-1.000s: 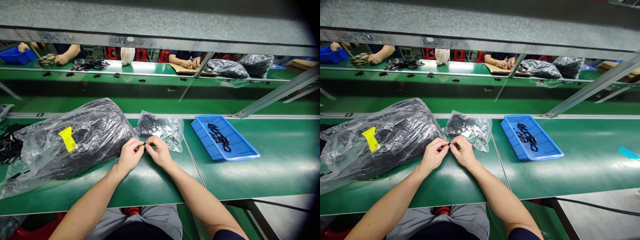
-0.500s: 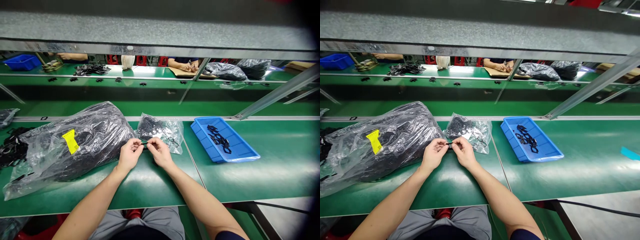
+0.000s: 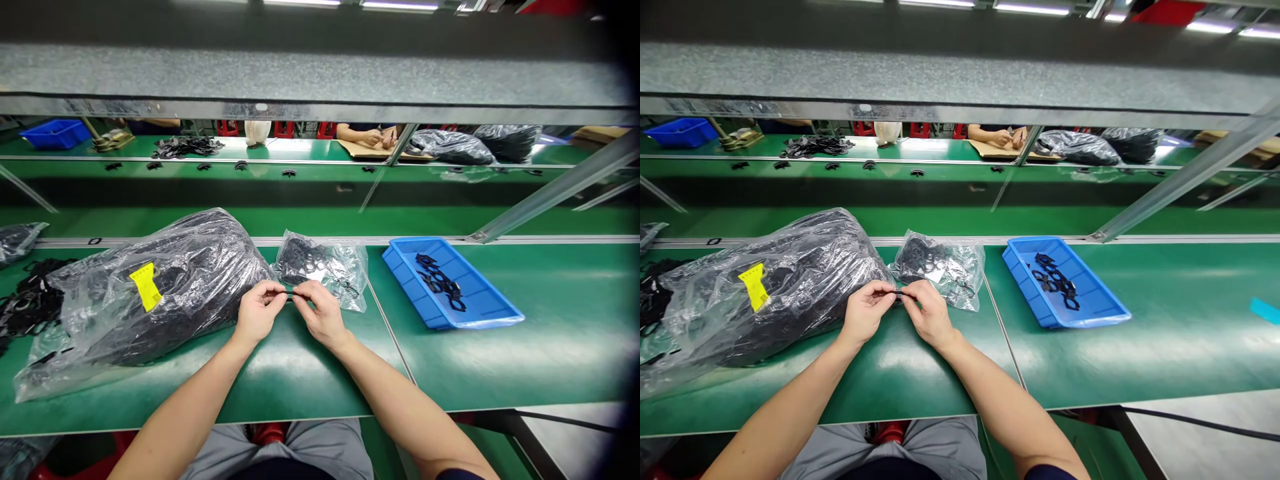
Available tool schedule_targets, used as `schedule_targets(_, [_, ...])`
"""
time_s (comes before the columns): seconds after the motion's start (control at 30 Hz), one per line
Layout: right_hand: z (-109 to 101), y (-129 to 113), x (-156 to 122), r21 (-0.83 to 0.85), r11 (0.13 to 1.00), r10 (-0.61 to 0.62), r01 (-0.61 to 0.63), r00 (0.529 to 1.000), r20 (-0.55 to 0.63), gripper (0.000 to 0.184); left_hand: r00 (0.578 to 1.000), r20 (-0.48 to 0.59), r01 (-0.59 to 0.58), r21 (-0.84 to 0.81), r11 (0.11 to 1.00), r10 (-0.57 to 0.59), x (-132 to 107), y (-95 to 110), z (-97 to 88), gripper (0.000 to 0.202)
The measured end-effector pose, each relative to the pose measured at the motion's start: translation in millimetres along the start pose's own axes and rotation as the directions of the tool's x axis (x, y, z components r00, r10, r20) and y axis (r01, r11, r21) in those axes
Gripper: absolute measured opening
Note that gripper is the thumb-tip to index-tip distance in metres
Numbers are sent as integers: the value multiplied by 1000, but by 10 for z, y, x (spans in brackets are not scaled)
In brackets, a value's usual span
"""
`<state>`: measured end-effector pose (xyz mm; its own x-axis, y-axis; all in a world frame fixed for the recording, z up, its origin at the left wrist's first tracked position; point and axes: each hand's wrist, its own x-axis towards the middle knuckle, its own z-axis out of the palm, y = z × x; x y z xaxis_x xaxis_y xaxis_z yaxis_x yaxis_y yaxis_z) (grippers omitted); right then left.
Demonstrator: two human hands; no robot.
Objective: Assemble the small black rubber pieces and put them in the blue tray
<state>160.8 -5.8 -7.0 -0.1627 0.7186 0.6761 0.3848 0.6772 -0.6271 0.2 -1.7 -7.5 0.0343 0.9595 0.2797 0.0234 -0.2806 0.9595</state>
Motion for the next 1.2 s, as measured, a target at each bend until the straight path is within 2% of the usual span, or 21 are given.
schedule_targets(0.13, [1, -15, -1, -28, 996, -84, 84, 996, 0, 21, 998, 3, 63, -40, 997, -63, 20, 42, -11, 7])
schedule_targets(0.27, [2, -13, -12, -40, 994, -98, 98, 995, -7, 21, 996, 4, 91, -108, 990, -91, 9, 16, 8, 14])
schedule_targets(0.37, [11, 3, -33, -33, 999, -40, 39, 999, -19, 21, 998, 1, 67, -102, 993, -67, -11, 1, 18, 19])
schedule_targets(0.5, [24, 33, -40, 88, 990, 109, -107, 994, -18, 30, 1000, 16, -26, 12, 1000, 26, -27, 26, 7, 10])
schedule_targets(0.6, [18, 21, -8, 124, 977, 178, -176, 984, -8, 21, 998, 48, -52, 43, 998, 50, -26, 41, 7, 9])
schedule_targets(0.67, [10, -5, 15, 103, 976, 195, -193, 981, -12, 12, 999, 48, -8, -6, 1000, 8, -23, 36, 20, 15])
schedule_targets(0.73, [10, -22, 30, 111, 971, 216, -213, 976, -22, 12, 995, 66, 87, -95, 992, -81, -14, 18, 37, 33])
schedule_targets(0.8, [19, -7, 41, 158, 952, 267, -260, 963, -22, 14, 976, 109, 202, -135, 970, -188, 6, -13, 47, 34])
schedule_targets(0.9, [38, 56, 59, 277, 874, 411, -399, 911, 15, 17, 965, 105, 252, -116, 961, -240, 37, -68, 38, 38])
schedule_targets(1.0, [48, 109, 85, 430, 740, 517, -516, 847, 127, 25, 966, 18, 260, -40, 965, -259, 45, -109, 2, 44])
schedule_targets(1.13, [56, 147, 118, 535, 502, 579, -679, 724, 375, 49, 960, -79, 268, 1, 963, -268, 58, -127, -26, 46])
schedule_targets(1.2, [68, 168, 122, 552, 454, 595, -700, 699, 397, 56, 955, -68, 289, -26, 957, -290, 75, -116, -16, 50])
